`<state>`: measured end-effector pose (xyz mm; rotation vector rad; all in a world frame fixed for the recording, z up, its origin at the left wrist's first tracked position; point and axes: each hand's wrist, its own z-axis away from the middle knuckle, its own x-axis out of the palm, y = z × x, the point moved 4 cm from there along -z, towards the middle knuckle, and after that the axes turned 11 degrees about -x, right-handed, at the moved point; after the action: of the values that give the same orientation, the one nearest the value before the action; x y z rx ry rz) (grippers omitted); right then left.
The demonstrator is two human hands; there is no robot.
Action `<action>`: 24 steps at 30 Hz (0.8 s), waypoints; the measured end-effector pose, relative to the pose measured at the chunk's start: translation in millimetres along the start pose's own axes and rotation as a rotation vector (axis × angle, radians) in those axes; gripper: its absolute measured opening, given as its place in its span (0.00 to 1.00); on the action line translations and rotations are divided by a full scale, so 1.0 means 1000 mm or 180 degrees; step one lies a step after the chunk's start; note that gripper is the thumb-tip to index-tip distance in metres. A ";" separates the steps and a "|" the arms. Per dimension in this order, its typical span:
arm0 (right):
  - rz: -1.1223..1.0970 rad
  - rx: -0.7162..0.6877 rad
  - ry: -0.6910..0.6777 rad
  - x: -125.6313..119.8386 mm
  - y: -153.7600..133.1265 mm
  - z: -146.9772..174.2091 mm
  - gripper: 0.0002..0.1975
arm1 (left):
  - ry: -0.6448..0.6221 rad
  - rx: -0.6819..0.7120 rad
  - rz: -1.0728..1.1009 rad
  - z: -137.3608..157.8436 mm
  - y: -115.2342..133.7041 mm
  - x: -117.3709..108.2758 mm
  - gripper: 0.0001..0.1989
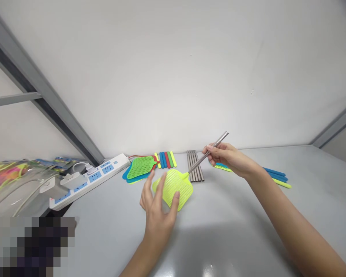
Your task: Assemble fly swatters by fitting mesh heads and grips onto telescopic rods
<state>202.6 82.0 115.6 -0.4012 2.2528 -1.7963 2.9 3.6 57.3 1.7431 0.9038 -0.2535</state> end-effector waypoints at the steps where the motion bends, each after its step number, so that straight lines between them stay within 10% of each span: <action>1: 0.0002 -0.0004 -0.0073 0.003 0.001 0.000 0.12 | -0.0105 0.0220 -0.0240 0.003 0.003 0.002 0.22; 11: -0.0185 0.0268 -0.0502 0.038 0.024 -0.002 0.15 | -0.1237 0.0303 -0.0426 0.020 0.006 0.021 0.08; 24: -0.2395 0.0721 0.0462 0.087 0.097 -0.004 0.16 | -0.0996 0.0076 -0.0318 0.012 0.001 0.013 0.08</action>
<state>113.2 75.5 21.2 -1.2314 2.0965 -2.4576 15.4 -1.2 45.8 1.6245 0.7607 -0.5874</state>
